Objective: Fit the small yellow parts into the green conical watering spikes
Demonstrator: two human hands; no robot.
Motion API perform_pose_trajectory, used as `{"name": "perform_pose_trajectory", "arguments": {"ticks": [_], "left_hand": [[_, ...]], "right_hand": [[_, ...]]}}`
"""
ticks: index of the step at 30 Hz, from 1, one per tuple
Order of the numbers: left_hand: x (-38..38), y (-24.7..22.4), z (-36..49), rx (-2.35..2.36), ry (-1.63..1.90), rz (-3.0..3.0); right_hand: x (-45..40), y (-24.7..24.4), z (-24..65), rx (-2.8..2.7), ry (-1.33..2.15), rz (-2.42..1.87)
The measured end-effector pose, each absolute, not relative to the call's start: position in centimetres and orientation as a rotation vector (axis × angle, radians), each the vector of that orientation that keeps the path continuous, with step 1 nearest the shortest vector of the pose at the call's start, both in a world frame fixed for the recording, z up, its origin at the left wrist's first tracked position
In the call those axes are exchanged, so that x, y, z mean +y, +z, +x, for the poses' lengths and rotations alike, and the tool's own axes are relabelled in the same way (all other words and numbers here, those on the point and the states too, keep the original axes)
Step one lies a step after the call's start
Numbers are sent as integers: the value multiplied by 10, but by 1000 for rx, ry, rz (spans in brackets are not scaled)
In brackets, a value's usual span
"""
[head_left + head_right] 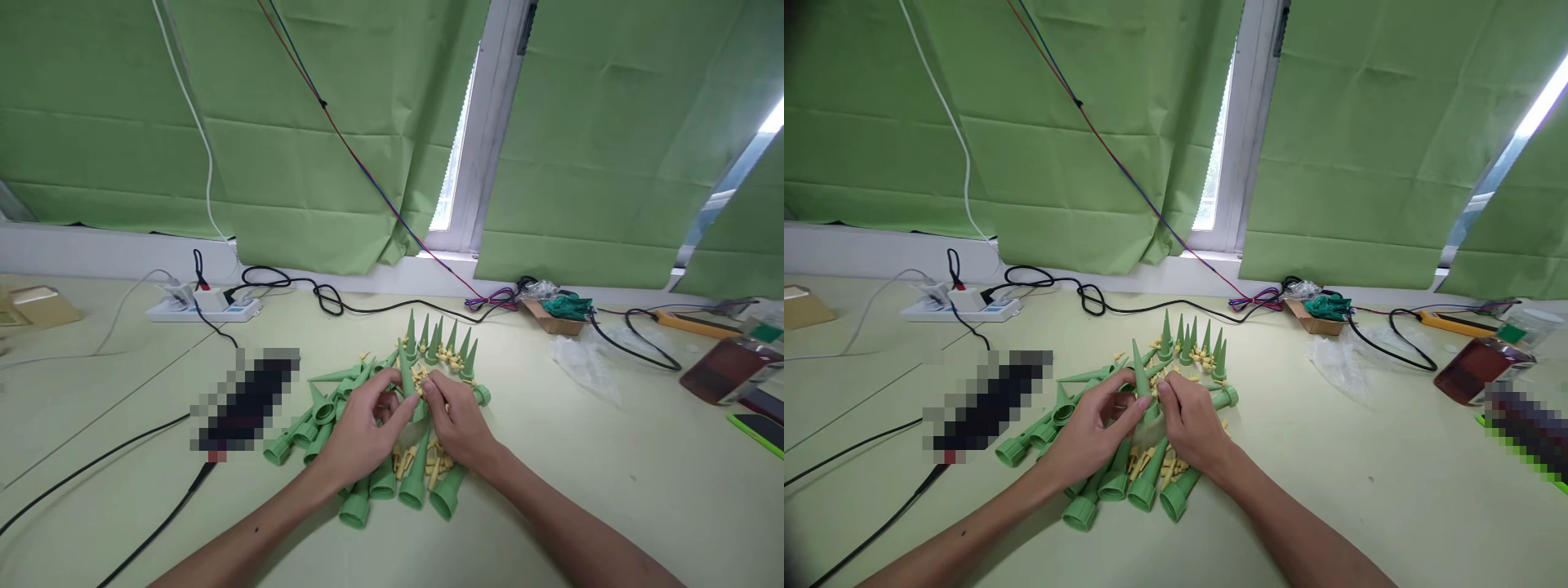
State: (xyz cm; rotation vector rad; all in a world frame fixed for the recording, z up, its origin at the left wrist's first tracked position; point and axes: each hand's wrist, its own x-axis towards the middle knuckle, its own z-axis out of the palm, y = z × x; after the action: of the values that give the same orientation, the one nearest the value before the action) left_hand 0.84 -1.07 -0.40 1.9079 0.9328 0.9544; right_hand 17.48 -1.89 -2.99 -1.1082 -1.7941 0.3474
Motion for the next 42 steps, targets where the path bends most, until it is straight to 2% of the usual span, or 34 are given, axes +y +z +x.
{"name": "perform_pose_trajectory", "arguments": {"ticks": [14, 32, 42], "left_hand": [[-12, -1, 7, 936, 1082, 2261], [-9, -10, 5, 796, 1090, 2415], [-10, -6, 8, 1014, 1175, 2170]], "right_hand": [[-18, -28, 175, -1802, 320, -1150], [-15, -32, 168, -1388, 1131, -988], [-13, -30, 169, -1268, 1111, -959]]}}
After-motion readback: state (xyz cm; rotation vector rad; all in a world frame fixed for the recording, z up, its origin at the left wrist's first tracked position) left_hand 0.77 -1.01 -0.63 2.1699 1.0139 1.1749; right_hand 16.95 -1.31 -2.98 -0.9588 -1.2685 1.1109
